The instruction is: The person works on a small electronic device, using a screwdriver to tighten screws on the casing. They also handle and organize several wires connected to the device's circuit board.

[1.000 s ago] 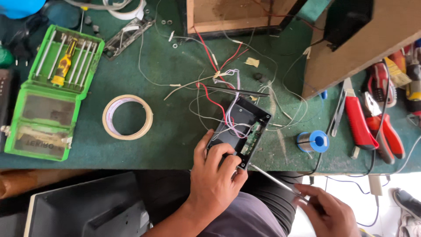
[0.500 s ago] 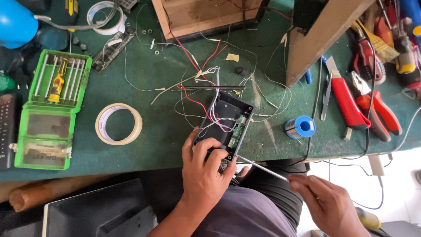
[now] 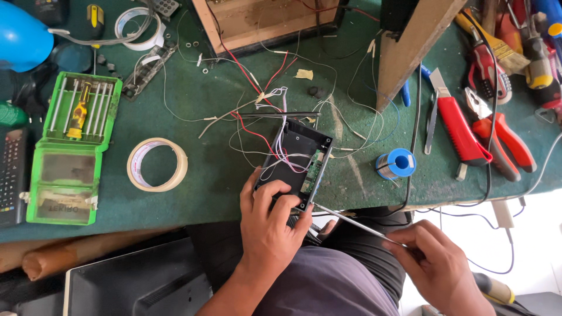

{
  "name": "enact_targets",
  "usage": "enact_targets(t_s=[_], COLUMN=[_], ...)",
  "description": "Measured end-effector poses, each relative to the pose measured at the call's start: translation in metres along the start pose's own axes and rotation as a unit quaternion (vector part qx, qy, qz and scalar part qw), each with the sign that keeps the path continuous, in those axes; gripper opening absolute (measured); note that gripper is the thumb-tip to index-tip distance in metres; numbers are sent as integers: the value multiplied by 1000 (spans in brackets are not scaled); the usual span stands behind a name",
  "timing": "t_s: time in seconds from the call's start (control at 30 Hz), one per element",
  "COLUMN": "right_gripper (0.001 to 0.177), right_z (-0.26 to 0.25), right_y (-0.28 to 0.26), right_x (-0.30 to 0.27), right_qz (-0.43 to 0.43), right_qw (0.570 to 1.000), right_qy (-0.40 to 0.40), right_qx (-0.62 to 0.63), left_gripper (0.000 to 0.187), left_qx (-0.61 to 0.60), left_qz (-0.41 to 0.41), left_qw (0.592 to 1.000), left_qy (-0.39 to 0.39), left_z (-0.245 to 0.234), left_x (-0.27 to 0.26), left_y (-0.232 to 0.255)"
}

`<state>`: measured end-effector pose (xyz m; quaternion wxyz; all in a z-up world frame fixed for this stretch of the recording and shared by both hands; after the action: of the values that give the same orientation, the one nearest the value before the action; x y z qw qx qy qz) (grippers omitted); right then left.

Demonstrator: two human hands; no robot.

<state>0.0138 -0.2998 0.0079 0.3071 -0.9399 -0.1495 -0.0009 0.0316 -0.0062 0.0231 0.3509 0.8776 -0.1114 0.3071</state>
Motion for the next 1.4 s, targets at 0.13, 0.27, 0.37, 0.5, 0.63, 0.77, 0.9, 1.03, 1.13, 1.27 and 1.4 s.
enact_targets(t_s=[0.13, 0.27, 0.37, 0.5, 0.63, 0.77, 0.9, 1.03, 1.13, 1.27, 1.4], right_gripper=[20, 45, 14, 14, 13, 13, 15, 17, 15, 15, 16], right_z=[-5, 5, 0, -3, -1, -5, -1, 3, 2, 2, 1], right_y=[-7, 11, 3, 0, 6, -2, 5, 7, 3, 3, 3], right_x=[4, -4, 2, 2, 2, 4, 5, 2, 5, 4, 5], right_qz=[-59, 38, 3, 5, 30, -14, 20, -8, -41, -30, -25], right_qw=[998, 999, 999, 998, 997, 998, 997, 997, 997, 998, 999], right_qy=[6, -6, 39, 52, 54, 49, 56, 58, 46, 43, 35], right_qx=[-8, -31, -19, -34, -39, -41, -45, -51, -40, -31, -30], left_gripper=[25, 26, 26, 53, 37, 15, 28, 28, 22, 25, 21], left_qx=[-7, -8, -19, 29, 34, 90, 231, 289, 303, 320, 318], left_qz=[15, 25, 35, 10, 47, 116, 34, 21, 19, 21, 6], left_qw=[1000, 1000, 999, 999, 998, 989, 931, 885, 878, 868, 852], left_qy=[2, 2, -3, -12, 35, -6, -281, -364, -370, -379, -416], left_z=[-1, -4, -7, -26, -69, -37, 47, 74, 77, 83, 82], left_x=[5, 10, 14, 19, 58, 107, 125, 120, 119, 117, 122], left_y=[0, 3, 3, 14, 38, 19, -43, -54, -60, -69, -67])
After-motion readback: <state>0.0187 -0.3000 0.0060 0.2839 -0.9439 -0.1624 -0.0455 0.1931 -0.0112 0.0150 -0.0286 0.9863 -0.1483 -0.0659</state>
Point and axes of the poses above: each hand's wrist, its own x-axis towards the middle knuckle, its own z-axis out of the palm, y = z × x, the point moved 4 cm from there along x, towards the middle knuckle, and after that the axes turned 4 degrees about -x, right-handed, at the moved point
